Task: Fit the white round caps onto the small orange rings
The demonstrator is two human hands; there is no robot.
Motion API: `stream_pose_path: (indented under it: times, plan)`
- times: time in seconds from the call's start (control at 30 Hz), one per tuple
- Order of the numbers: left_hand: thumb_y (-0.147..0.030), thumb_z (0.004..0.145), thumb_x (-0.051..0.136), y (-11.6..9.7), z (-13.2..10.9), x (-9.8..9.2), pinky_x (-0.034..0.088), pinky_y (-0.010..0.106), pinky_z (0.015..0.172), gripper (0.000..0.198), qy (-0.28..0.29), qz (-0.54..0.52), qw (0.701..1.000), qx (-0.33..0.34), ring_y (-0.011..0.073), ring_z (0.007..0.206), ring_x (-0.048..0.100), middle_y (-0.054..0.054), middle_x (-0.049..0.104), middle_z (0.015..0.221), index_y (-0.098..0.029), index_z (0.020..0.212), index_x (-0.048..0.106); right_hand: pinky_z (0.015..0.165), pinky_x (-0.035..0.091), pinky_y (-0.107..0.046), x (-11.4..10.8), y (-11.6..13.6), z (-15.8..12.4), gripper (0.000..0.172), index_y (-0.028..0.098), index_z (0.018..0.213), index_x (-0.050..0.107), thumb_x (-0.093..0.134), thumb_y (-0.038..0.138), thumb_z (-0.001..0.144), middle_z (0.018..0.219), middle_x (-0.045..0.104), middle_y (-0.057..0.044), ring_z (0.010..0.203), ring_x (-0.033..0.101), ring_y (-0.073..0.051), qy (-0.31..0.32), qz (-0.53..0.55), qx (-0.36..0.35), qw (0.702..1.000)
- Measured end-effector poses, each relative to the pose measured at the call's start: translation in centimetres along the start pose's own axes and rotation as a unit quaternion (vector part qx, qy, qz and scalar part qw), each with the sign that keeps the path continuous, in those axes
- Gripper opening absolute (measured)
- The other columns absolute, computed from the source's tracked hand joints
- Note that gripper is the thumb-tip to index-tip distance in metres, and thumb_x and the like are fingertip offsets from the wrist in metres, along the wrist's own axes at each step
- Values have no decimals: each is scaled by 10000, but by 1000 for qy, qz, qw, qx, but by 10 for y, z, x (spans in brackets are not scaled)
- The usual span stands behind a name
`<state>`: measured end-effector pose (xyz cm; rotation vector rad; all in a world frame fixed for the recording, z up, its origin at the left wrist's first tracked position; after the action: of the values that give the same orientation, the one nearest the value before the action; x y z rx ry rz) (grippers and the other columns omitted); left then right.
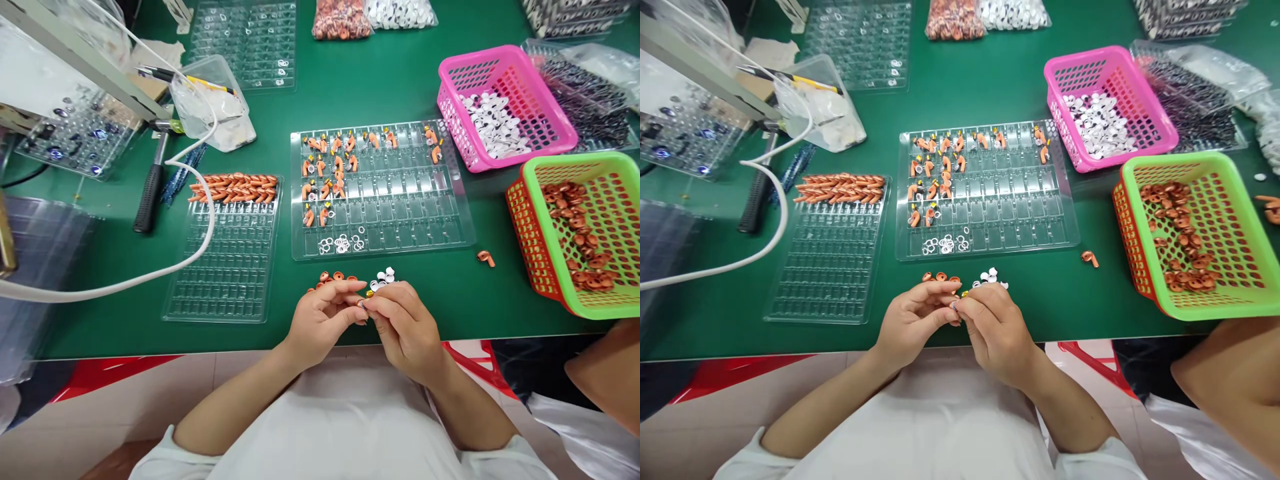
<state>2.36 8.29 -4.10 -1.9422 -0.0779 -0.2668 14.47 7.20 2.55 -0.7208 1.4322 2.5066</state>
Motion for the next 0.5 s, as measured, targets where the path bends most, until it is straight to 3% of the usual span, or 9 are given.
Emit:
stream_pose_path:
  times: [0.1,0.2,0.37,0.5]
  plan:
    - [-231,690,829,-3,0,-1,648,299,649,235,-15,-17,1000,-11,170,620,720,37,765,728,-149,884,728,742,538,-378,-5,-2,-1,303,248,1123,601,531,48,907,934,634,-60,859,604,-198,-36,22,21,999]
    - [-254,700,822,-11,1,3,651,303,650,182,-8,-2,1000,3,178,632,723,44,768,740,-151,829,744,747,535,-365,-8,-13,-2,259,256,1082,617,536,75,916,943,621,-53,868,607,-193,-62,71,86,992]
    - [-242,787,741,-23,4,8,600,238,532,148,-3,71,997,18,147,607,687,55,778,841,-173,912,780,706,532,-323,-1,-40,-8,123,229,977,636,519,199,956,902,575,-50,832,579,-182,-69,207,214,952]
    - [-203,788,735,-37,7,10,554,231,587,99,-14,126,990,62,136,629,646,50,761,770,-183,863,797,717,529,-303,3,-50,-10,100,231,959,640,543,253,949,944,524,-45,864,563,-174,-87,291,235,923]
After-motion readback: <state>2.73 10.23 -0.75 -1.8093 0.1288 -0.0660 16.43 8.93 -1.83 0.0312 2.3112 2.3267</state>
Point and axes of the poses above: each hand's wrist, its own z-axis towards the middle knuckle, its own x-axis out of the palm, y = z × x, the point moved 10 cm from there along z, towards the middle knuckle
